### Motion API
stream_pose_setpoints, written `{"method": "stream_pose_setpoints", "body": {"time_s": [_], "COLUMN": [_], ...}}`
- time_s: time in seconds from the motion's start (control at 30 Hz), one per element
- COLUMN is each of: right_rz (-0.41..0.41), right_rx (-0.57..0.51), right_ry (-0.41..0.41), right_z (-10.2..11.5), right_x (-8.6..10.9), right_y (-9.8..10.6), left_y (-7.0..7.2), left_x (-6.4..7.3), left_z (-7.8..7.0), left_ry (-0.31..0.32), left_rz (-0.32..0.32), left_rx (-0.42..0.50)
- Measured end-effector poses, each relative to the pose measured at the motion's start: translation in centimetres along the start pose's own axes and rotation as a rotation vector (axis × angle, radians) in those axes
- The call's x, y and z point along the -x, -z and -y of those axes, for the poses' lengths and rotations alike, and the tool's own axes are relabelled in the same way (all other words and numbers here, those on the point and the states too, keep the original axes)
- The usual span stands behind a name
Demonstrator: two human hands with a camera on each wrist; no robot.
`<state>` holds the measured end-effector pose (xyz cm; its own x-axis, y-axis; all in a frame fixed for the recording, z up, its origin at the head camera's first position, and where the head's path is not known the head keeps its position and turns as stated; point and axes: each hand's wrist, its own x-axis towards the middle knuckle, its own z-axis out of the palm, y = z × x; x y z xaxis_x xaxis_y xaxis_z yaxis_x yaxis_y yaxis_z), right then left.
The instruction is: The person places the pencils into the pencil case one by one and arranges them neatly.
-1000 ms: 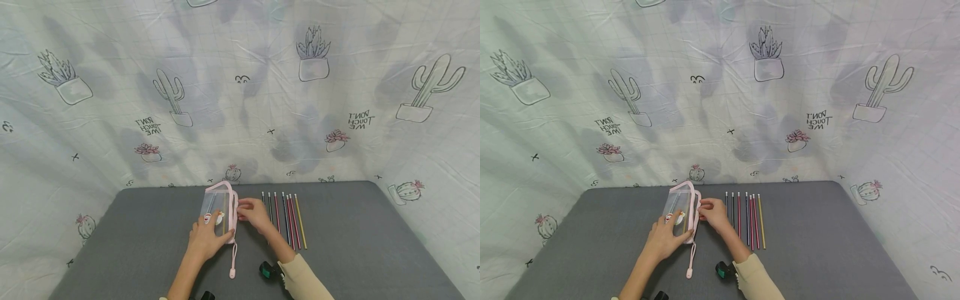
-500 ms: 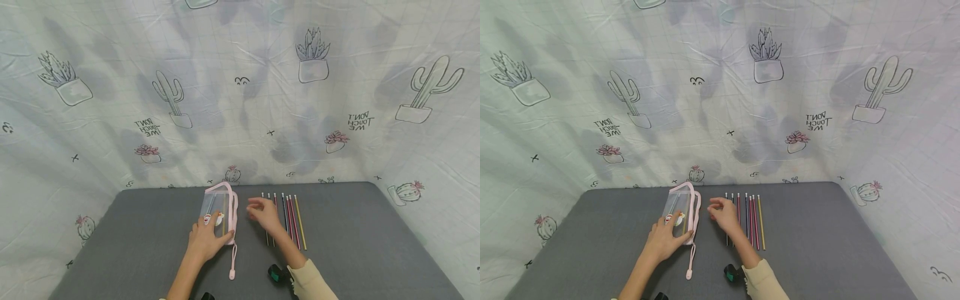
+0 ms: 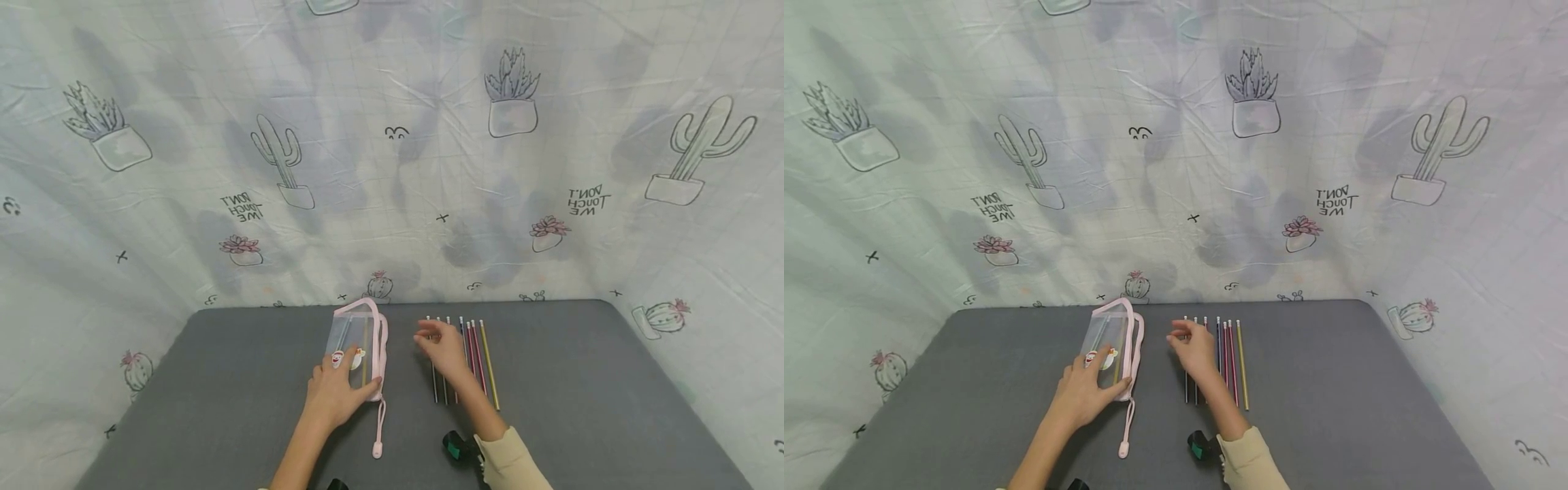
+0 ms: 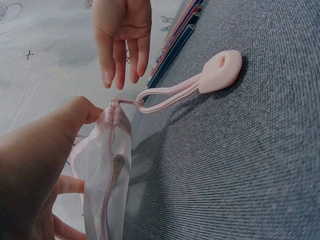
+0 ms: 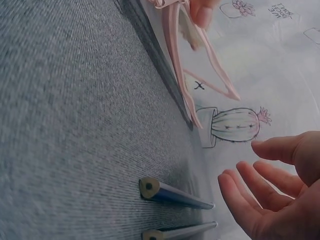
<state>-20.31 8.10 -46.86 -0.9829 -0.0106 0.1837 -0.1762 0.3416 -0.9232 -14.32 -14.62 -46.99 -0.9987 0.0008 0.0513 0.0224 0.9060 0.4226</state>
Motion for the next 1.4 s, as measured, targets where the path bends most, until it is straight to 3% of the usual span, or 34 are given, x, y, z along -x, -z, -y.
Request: {"method": "stream_pose_setpoints", "body": {"time_s": [0.2,0.43,0.6,0.77,1.07,1.27,1.4], "right_rz": [-0.053,-0.002,0.040,0.059,0.057,0.039,0.050], "right_rx": [0.064,0.146,0.222,0.224,0.225,0.293,0.328], "right_ry": [0.082,-0.050,-0.046,-0.038,-0.051,-0.045,-0.086], "right_z": [0.0,-0.1,-0.3,-0.5,-0.6,-0.5,-0.6], "right_x": [0.3,-0.1,-0.1,0.1,0.2,0.3,0.2], "right_y": [0.7,1.0,0.9,0.7,0.1,-0.4,-0.8], "left_y": [0.0,0.0,-0.1,-0.1,-0.1,0.0,-0.1], "left_x": [0.0,0.0,-0.1,-0.1,-0.1,-0.1,-0.1], "left_z": [0.0,0.1,0.1,0.2,0.2,0.0,-0.1], "left_ry": [-0.004,-0.014,-0.009,-0.008,-0.009,-0.009,-0.006], "left_rz": [0.003,-0.004,0.006,0.005,0.008,0.002,0.002], "left_rx": [0.001,-0.001,-0.003,-0.005,-0.009,-0.010,-0.012]}}
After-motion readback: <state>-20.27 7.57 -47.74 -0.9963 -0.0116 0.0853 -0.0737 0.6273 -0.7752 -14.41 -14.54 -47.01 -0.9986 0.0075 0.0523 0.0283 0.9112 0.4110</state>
